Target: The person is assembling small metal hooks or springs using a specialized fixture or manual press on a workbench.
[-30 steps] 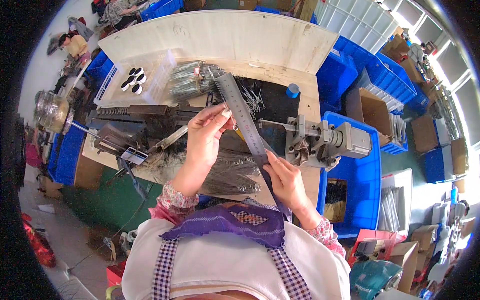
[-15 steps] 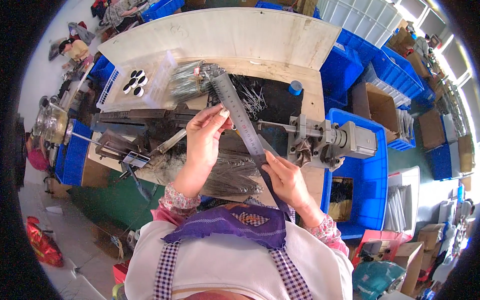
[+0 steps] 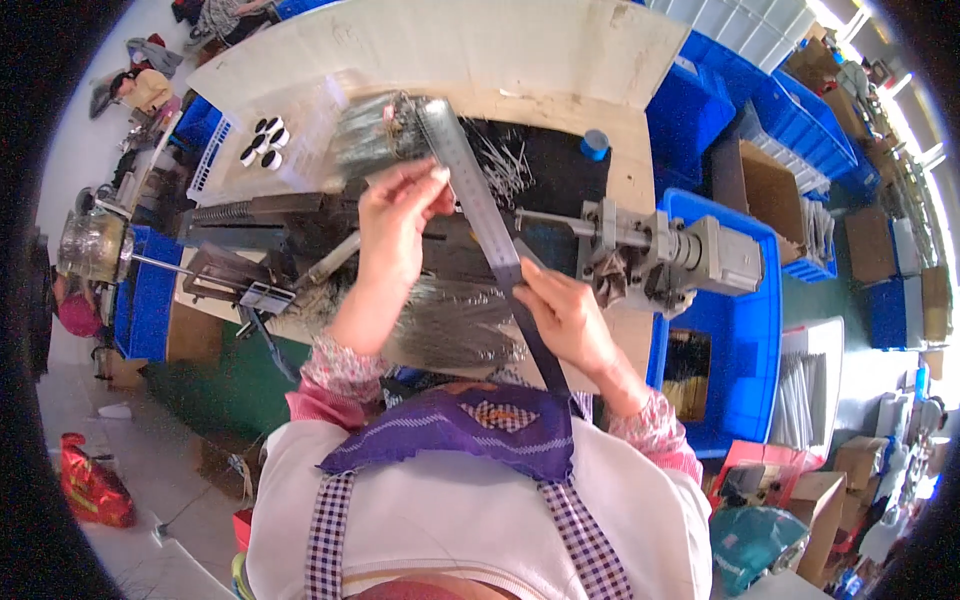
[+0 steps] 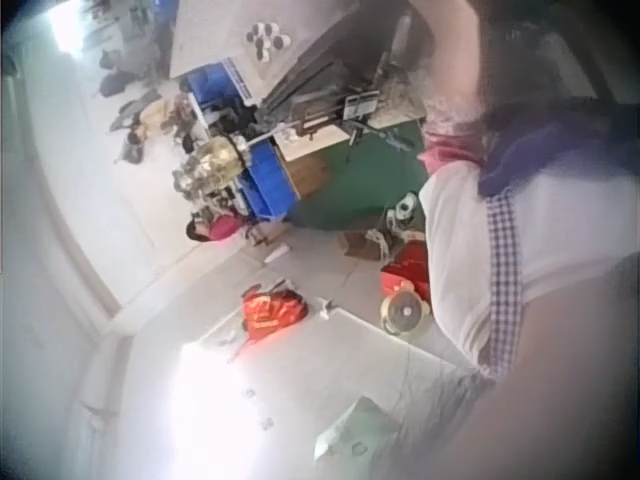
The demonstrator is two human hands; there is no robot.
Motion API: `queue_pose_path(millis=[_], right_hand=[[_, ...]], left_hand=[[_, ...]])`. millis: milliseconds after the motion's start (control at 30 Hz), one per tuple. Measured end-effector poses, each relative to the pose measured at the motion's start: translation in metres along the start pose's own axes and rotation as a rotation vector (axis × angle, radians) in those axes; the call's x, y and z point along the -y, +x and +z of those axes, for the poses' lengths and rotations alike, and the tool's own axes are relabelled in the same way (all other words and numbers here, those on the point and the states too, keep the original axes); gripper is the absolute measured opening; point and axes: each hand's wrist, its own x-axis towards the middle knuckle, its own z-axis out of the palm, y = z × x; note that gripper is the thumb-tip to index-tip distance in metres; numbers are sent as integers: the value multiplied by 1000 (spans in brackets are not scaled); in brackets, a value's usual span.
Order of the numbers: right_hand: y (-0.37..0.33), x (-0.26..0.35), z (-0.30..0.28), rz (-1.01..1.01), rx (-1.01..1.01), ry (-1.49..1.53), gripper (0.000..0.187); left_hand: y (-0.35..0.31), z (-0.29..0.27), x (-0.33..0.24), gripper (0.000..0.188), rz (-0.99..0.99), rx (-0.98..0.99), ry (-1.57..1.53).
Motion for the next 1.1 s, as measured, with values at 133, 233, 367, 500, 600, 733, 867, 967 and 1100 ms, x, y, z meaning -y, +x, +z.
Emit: queue_pose_path(millis=[133, 233, 367, 500, 600, 733, 867, 967, 1100], right_hand=[[13, 5, -2, 45, 20, 34, 34], [15, 3, -2, 24, 10, 35, 34], [15, 6, -4, 30, 15, 28, 34], [14, 7, -5, 35, 20, 39, 34], [13, 6, -4, -12, -4, 48, 34], [10, 16, -7, 34, 30, 41, 35], [-4, 8, -8, -27, -64, 17, 34], [-22, 0, -28, 29, -152, 17, 34], [-127, 4, -82, 224, -308, -78, 32]], left_hand=[[13, -1, -5, 20, 13, 50, 9], [18, -1, -6, 18, 17, 63, 42], [18, 3, -6, 19, 15, 49, 45], [18, 4, -6, 19, 25, 57, 63], [16, 6, -6, 19, 34, 45, 67], [10, 9, -9, 19, 41, 42, 27], [2, 20, -6, 23, -11, -20, 23], [-3, 16, 5, 28, 8, 104, 35], [-22, 4, 27, 31, -110, 325, -55]])
